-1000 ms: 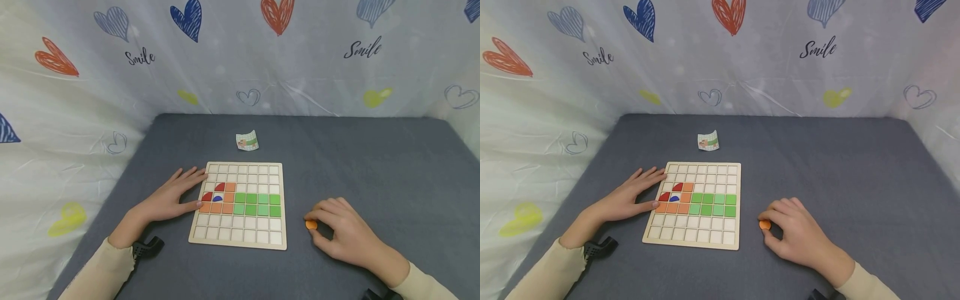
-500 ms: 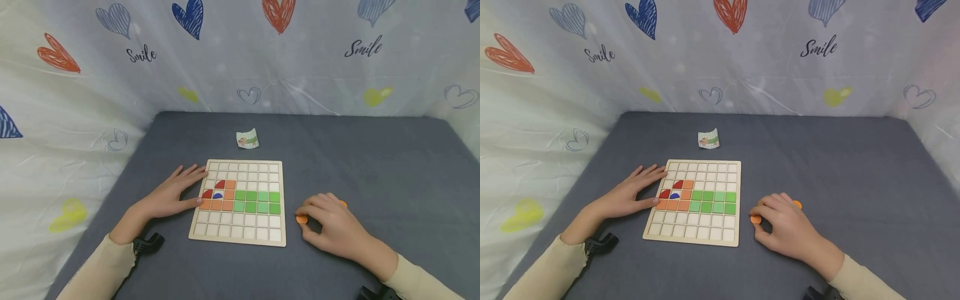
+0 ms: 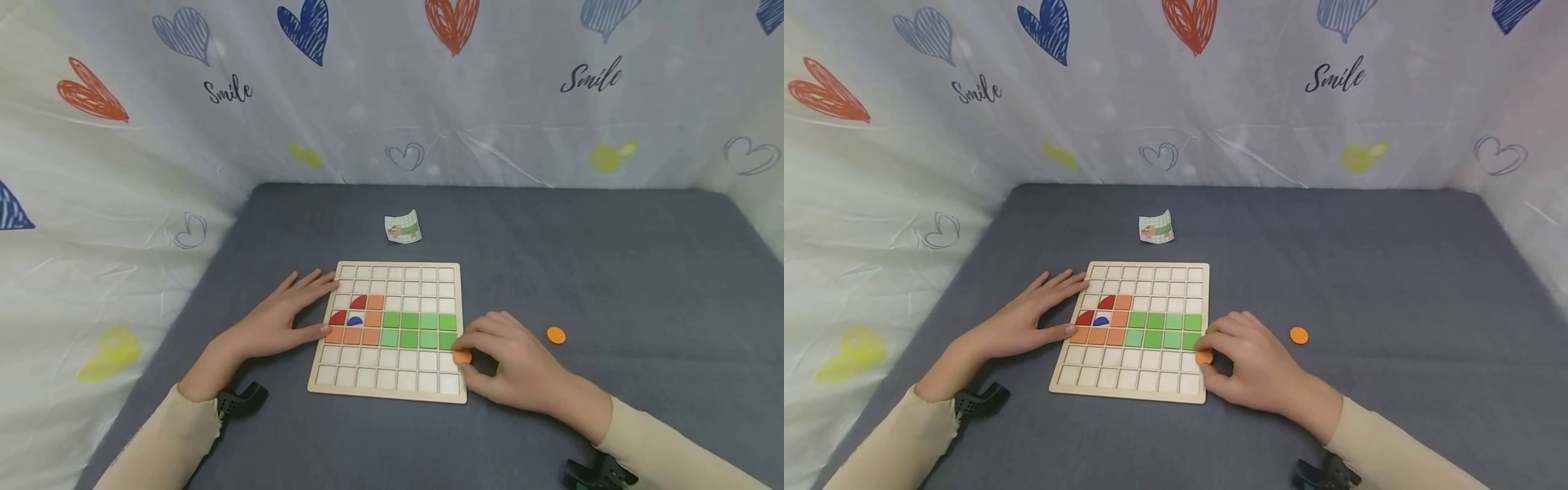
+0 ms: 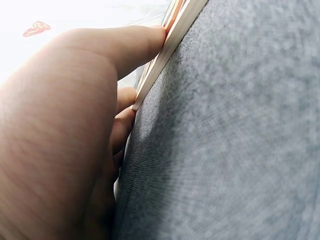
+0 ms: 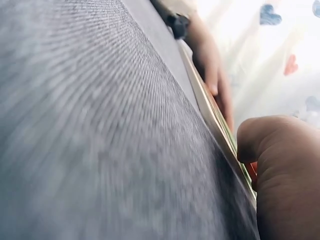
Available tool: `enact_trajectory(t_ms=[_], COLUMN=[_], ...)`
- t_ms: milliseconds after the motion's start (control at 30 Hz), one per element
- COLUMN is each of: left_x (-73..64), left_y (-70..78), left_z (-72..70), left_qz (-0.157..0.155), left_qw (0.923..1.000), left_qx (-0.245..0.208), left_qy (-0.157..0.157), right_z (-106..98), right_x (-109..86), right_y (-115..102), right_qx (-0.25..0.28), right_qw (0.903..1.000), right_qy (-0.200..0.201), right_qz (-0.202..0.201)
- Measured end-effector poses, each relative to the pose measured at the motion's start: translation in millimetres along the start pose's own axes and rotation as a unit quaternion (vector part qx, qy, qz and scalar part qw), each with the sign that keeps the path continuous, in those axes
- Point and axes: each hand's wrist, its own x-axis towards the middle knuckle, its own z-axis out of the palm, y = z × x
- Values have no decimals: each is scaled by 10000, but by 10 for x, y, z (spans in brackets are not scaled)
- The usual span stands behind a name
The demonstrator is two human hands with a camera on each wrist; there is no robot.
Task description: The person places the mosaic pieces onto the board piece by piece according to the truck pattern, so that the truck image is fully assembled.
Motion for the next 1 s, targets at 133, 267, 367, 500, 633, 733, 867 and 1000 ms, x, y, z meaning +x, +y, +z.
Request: enact_trajectory(t_ms=[133, 267, 367, 500, 633, 733, 867, 1000], left_x=[-15, -15, -7, -9, -9, -8, -3, -11], left_y=[-11, -28, -22, -11, -5, -1, 1, -1], left_z=[13, 34, 30, 4, -4, -9, -8, -3], left_qz=[19, 76, 79, 51, 64, 58, 45, 37], left_qw=[10000, 9999, 9999, 10000, 10000, 10000, 10000, 10000], left_qx=[-30, 22, 8, -25, -17, -26, -38, -53], left_qy=[23, 66, 73, 40, 33, 18, -8, 5], right_z=[84, 162, 205, 238, 236, 239, 249, 260], right_x=[90, 186, 238, 276, 274, 272, 258, 244], right_y=[-49, -88, -104, -110, -110, -110, -94, -86], right_qx=[135, 166, 120, 101, 190, 244, 268, 304], right_qw=[9997, 9993, 9991, 9989, 9986, 9982, 9985, 9987], right_qy=[-211, -278, -315, -379, -492, -552, -465, -384], right_qz=[-34, -169, -256, -255, -73, 23, -68, -151])
